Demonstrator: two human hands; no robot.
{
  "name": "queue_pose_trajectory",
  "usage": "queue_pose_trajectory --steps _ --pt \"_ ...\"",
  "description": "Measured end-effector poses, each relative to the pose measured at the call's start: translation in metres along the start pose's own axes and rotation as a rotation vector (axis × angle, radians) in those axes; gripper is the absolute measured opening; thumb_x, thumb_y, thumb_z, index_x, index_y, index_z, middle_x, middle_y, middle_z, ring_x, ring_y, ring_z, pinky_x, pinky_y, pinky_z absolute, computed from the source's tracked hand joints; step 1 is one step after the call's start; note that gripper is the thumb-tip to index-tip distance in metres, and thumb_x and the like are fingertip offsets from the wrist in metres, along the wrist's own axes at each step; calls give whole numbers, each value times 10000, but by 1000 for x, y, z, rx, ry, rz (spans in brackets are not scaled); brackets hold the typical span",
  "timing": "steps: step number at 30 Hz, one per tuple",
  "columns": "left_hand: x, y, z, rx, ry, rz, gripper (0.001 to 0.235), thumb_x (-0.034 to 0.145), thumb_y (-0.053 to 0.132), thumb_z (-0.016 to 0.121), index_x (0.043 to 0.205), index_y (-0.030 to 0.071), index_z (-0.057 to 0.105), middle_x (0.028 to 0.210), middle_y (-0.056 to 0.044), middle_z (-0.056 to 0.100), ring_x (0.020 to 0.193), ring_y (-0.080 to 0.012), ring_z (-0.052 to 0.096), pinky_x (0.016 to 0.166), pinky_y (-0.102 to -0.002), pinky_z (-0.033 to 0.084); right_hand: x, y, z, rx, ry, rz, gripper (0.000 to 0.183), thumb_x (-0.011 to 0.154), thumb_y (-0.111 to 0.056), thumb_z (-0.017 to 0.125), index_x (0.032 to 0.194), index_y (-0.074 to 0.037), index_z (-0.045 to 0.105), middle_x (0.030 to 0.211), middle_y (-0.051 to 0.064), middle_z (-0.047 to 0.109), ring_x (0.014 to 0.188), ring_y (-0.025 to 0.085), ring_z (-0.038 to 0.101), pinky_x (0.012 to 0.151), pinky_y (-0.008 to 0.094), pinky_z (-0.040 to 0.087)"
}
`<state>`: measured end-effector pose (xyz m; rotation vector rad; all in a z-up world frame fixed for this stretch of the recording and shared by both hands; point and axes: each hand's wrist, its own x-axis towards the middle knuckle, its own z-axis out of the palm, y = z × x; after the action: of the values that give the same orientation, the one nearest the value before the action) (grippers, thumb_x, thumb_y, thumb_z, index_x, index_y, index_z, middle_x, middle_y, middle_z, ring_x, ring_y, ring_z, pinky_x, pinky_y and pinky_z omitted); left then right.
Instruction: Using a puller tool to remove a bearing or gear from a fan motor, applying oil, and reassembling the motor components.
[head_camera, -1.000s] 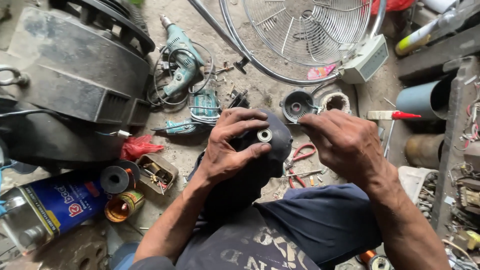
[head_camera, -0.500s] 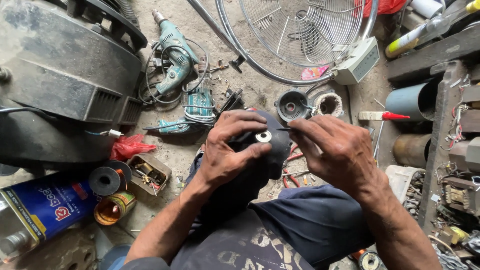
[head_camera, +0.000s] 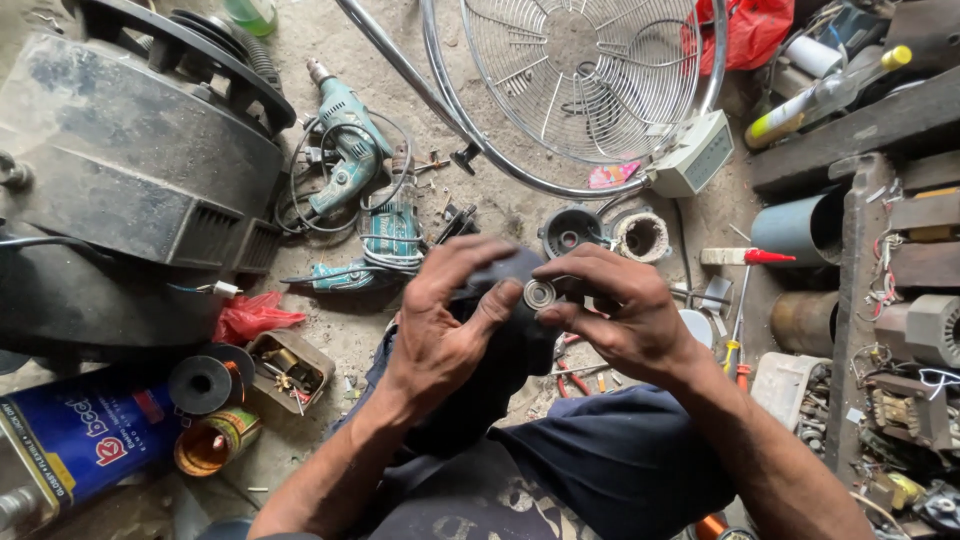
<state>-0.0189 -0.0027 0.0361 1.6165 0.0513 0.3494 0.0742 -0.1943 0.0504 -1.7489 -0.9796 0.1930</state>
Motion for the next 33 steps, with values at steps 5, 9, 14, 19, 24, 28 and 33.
queue_pose_trajectory --steps 5,9,14,19,24,28,33 --pt "-10 -28 -11 66 -59 25 512 800 367 875 1221 119 720 1224 -117 704 1193 -327 637 1075 -476 464 -4 11 6 -53 -91 77 292 809 -100 855 1079 -33 766 908 155 715 659 270 685 528 373 532" --pt "-14 -37 -2 92 -33 69 606 741 409 908 1251 146 714 1247 -78 694 1234 -303 610 1119 -458 425 1 7 -6 3 -102 209 362 894 -117 739 1237 -11 689 880 212 711 719 324 707 643 463 610" --pt "-17 -49 5 100 8 50 452 756 377 906 1142 189 765 1236 -30 701 1248 -267 591 1137 -446 379 -8 -3 -9 -296 -56 263 219 926 -26 712 1140 -69 722 843 158 737 777 345 749 667 476 599" --pt "-15 -49 5 90 2 23 419 750 398 909 1109 228 776 1235 1 694 1255 -240 582 1137 -426 376 -6 -20 -5 -780 -143 -68 127 973 -97 697 1094 -129 721 801 50 685 713 253 687 581 375 575" --pt "-15 -50 8 97 15 19 427 723 396 929 1084 225 777 1214 6 699 1236 -239 591 1124 -420 381 -10 -24 -6 -969 -146 -157 94 961 -142 719 1055 -150 712 782 21 661 688 208 664 559 332 558" --pt "-14 -48 9 92 27 0 409 710 372 939 1054 217 781 1195 4 704 1224 -244 598 1108 -433 387 -5 -31 -3 -1006 -166 -204 55 947 -120 706 998 -142 709 742 31 633 664 219 650 542 336 550" --pt "-13 -47 8 77 30 -11 403 706 353 943 1053 223 786 1189 3 708 1223 -240 602 1102 -417 386 -4 -30 -2 -1051 -173 -211 33 963 -144 675 988 -141 697 717 32 602 642 226 635 534 338 549"
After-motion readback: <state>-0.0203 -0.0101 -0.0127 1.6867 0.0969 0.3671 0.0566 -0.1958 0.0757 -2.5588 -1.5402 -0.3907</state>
